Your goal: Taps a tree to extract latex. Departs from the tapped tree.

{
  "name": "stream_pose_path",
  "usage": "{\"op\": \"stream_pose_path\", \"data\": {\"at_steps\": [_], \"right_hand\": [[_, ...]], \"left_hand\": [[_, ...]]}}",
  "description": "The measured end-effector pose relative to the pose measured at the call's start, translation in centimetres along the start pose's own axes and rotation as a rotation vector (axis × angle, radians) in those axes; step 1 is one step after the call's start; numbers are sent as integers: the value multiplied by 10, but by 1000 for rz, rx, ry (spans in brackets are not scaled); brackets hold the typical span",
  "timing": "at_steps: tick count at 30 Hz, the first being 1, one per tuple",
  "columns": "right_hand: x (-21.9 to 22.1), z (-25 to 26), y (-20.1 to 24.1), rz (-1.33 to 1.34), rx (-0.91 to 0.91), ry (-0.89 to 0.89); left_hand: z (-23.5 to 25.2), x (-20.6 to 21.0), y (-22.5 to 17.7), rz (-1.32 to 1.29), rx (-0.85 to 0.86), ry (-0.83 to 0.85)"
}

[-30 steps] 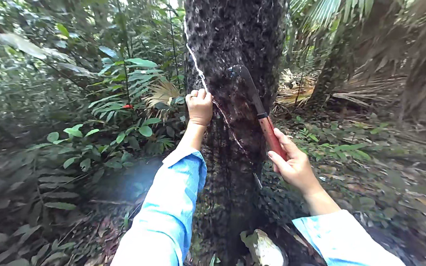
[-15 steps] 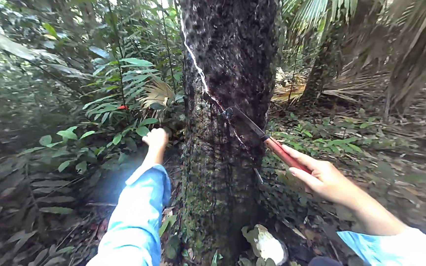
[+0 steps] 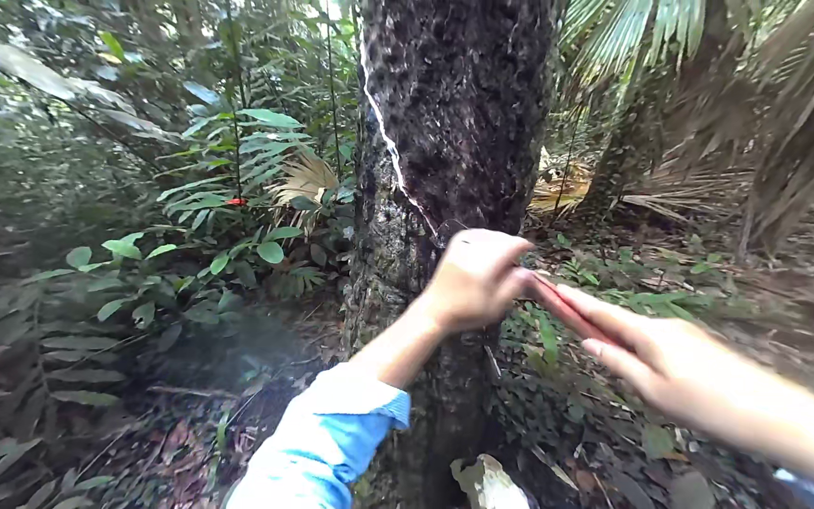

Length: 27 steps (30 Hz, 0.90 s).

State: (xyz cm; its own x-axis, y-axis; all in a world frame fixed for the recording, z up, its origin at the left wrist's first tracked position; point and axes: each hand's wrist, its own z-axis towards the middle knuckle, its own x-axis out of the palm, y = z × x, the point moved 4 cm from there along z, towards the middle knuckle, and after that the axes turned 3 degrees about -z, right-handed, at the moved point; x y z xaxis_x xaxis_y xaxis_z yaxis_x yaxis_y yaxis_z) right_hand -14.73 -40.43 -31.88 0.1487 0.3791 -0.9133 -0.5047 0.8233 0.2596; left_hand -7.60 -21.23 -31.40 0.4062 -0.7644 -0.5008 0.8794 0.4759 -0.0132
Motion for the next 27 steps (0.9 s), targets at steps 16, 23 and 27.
{"op": "stream_pose_path", "data": {"at_steps": [16, 23, 27], "right_hand": [[115, 27, -57, -139, -267, -541], [109, 55, -86, -181, -330, -523], [94, 65, -95, -14, -298, -320]], "left_hand": [[-19, 88, 20, 287, 349, -304], [-13, 98, 27, 405, 237, -272], [3, 107, 30, 472, 126, -240]]}}
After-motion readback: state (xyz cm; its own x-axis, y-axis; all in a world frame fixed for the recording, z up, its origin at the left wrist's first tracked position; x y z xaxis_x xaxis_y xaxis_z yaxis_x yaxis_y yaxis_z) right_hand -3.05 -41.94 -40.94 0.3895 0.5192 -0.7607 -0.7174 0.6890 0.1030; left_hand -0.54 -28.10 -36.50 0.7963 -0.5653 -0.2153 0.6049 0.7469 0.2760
